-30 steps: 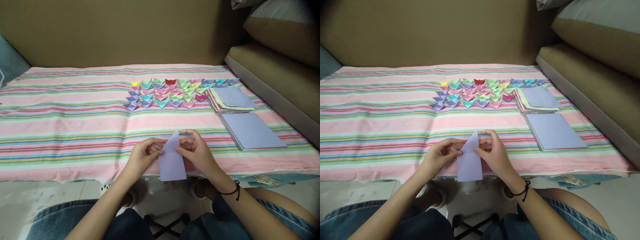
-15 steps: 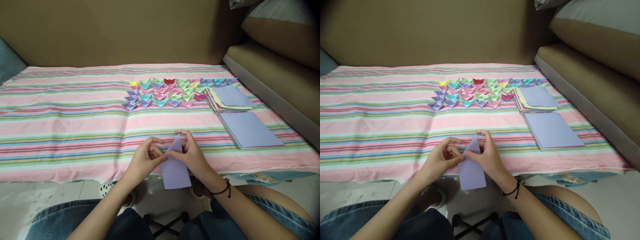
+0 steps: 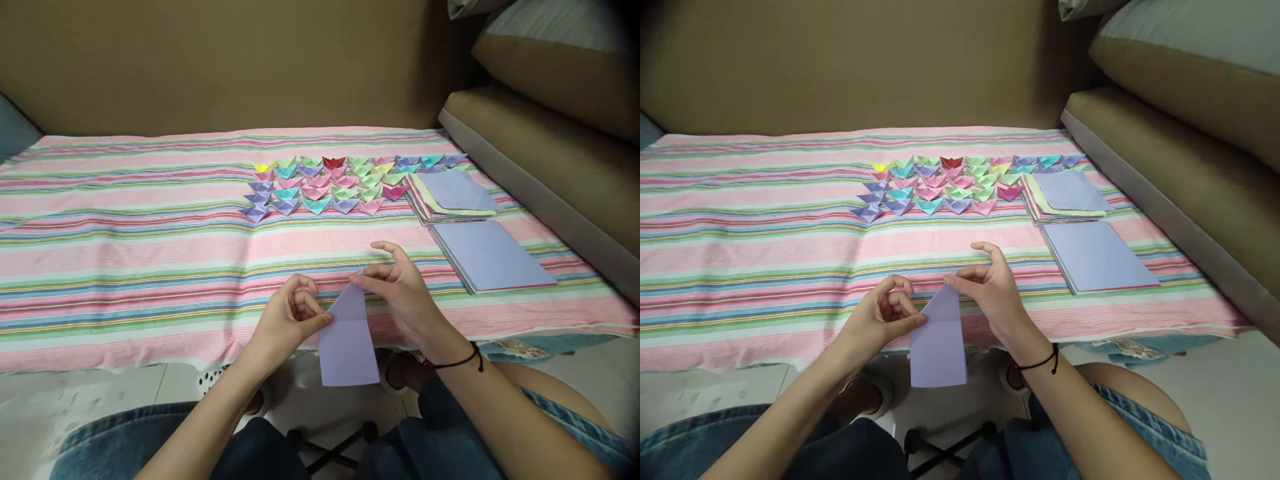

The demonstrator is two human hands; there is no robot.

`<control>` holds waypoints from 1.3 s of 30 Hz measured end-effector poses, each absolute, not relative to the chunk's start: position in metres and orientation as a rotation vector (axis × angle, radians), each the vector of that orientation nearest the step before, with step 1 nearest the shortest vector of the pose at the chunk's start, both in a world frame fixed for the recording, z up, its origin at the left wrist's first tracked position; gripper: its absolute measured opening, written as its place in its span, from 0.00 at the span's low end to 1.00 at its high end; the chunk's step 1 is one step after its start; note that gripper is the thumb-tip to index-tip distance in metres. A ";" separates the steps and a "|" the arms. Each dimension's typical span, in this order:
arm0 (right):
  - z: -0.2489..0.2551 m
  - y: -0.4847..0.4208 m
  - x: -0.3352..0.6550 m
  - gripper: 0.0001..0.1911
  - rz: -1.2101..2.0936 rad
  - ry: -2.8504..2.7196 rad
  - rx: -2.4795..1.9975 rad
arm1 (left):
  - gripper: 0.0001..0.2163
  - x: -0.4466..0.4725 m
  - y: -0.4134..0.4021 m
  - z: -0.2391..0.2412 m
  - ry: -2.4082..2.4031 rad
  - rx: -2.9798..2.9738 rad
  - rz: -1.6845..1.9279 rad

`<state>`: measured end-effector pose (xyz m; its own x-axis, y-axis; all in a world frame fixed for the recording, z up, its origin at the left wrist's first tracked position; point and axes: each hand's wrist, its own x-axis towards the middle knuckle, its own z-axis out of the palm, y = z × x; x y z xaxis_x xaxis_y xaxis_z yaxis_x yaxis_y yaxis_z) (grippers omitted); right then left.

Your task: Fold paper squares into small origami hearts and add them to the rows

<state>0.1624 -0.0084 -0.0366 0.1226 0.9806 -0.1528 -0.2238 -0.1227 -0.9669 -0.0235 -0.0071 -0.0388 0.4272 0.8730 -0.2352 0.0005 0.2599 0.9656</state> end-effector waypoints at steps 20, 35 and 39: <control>-0.011 -0.009 0.182 0.13 0.151 -1.535 -1.098 | 0.05 -0.025 -0.009 -0.007 0.992 3.157 1.374; -0.070 -0.032 0.184 0.15 0.232 -2.428 -0.991 | 0.10 -0.003 -0.039 -0.064 0.773 3.232 0.694; -0.070 -0.024 0.188 0.11 0.094 -2.484 -0.915 | 0.10 -0.018 -0.033 -0.060 0.817 3.026 0.659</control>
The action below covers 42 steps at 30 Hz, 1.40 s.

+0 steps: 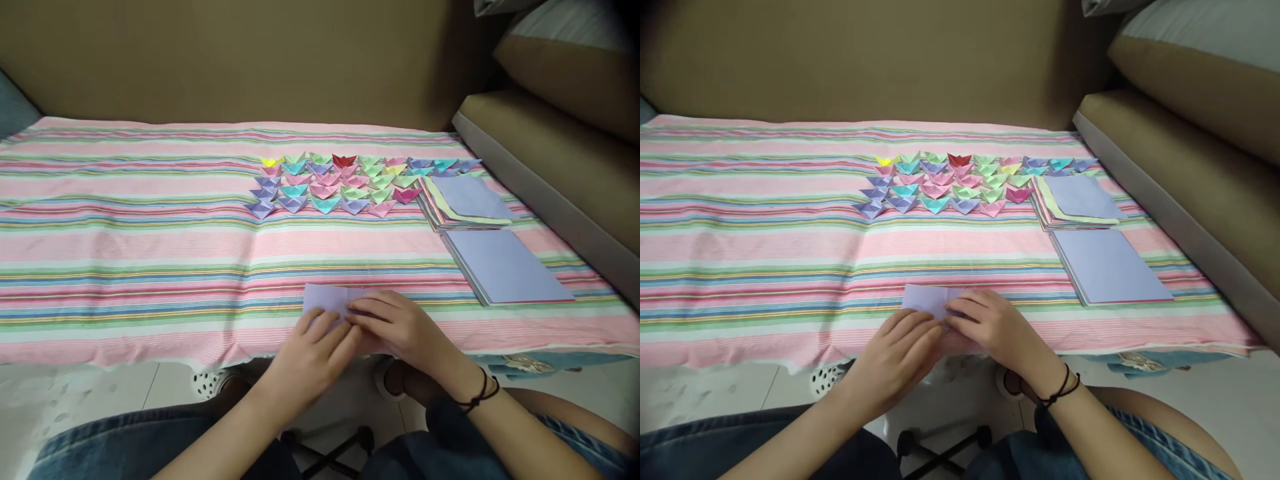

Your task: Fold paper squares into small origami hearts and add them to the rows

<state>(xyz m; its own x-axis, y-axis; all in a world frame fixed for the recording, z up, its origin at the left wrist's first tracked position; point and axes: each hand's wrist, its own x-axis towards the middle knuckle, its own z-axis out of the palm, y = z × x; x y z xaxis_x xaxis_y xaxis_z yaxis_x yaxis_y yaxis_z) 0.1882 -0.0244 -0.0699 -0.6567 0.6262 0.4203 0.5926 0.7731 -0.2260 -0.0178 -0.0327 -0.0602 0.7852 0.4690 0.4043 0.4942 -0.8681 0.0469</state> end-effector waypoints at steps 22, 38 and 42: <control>-0.069 -0.027 0.194 0.04 0.214 -2.367 -0.926 | 0.07 -0.033 -0.025 -0.061 -0.520 -2.953 -0.803; -0.075 -0.040 0.174 0.10 0.395 -1.934 -1.169 | 0.04 -0.030 -0.012 -0.066 -1.777 -2.788 -1.123; -0.072 -0.039 0.169 0.12 0.464 -1.848 -1.223 | 0.05 -0.026 -0.011 -0.068 -1.894 -2.679 -1.110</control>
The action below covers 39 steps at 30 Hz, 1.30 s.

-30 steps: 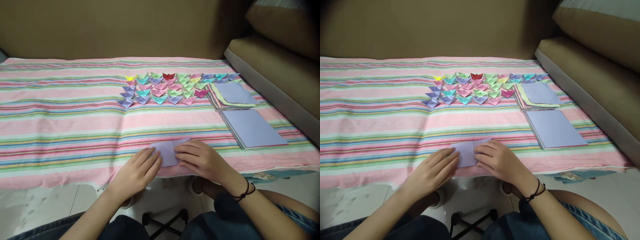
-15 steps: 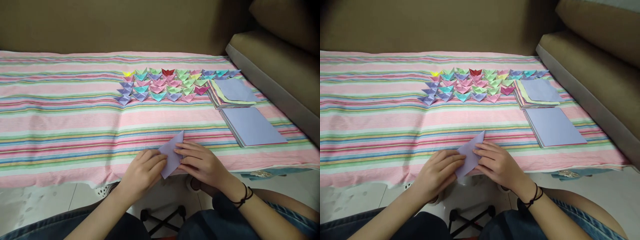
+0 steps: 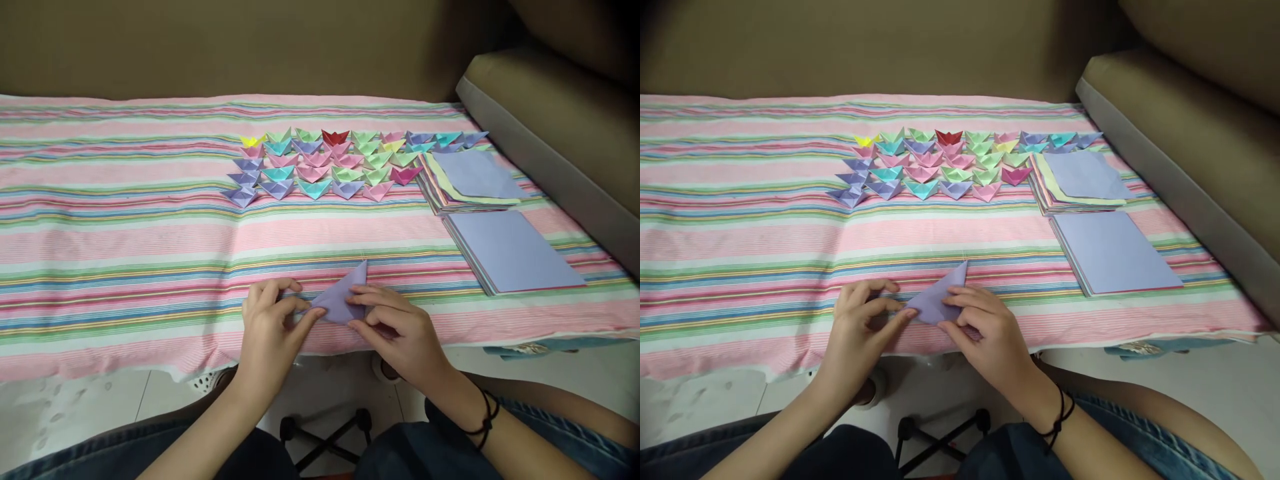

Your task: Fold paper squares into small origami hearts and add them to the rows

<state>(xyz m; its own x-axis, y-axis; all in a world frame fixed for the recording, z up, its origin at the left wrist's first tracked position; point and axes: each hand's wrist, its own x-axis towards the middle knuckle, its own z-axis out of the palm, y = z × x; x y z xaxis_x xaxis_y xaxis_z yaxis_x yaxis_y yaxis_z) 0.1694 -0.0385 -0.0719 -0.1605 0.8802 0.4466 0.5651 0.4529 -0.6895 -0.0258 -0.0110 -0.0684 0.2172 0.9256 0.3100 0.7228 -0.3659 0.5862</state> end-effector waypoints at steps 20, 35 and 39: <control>-0.079 -0.034 0.164 0.13 0.339 -1.916 -1.297 | 0.16 -0.011 -0.045 -0.082 1.071 3.064 0.759; -0.078 -0.034 0.167 0.11 0.337 -1.933 -1.263 | 0.22 -0.003 -0.049 -0.095 1.250 3.088 0.572; -0.079 -0.034 0.166 0.11 0.340 -1.938 -1.274 | 0.23 -0.003 -0.049 -0.096 1.282 3.068 0.556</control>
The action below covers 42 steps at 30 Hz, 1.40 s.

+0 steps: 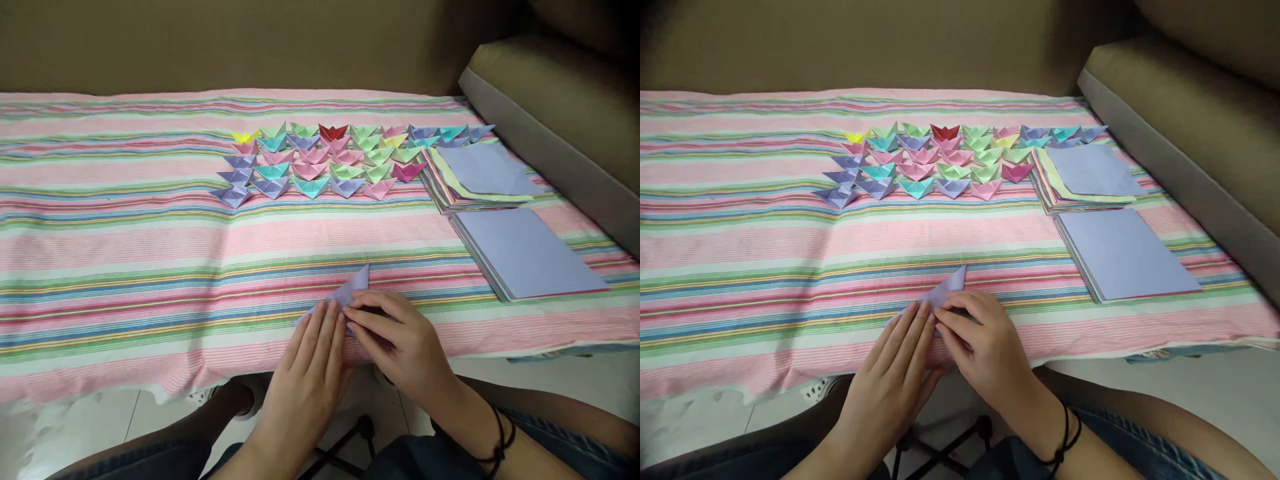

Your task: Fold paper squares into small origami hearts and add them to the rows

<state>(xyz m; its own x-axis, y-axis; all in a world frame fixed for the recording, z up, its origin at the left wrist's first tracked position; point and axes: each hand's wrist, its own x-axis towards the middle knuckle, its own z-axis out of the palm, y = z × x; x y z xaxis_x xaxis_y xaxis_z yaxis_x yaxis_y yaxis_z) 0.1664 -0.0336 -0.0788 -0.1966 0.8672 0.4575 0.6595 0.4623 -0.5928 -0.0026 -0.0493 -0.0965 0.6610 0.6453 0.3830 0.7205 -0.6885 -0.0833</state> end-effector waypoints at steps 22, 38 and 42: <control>-0.060 -0.028 0.187 0.10 0.770 -1.974 -1.276 | 0.25 -0.002 -0.047 -0.097 -1.114 -2.655 -0.472; -0.056 -0.025 0.188 0.09 0.877 -1.879 -1.320 | 0.27 -0.002 -0.048 -0.100 -1.137 -2.675 -0.470; -0.056 -0.025 0.186 0.13 0.874 -1.900 -1.320 | 0.28 -0.002 -0.048 -0.101 -1.135 -2.677 -0.460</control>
<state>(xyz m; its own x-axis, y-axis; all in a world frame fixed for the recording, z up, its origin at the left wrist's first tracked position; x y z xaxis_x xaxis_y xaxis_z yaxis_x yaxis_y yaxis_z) 0.1862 -0.0251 -0.0558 -0.2767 0.9508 0.1395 0.5126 0.2688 -0.8155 -0.0017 -0.0476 -0.1009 0.6575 0.6636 0.3569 0.7249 -0.6863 -0.0595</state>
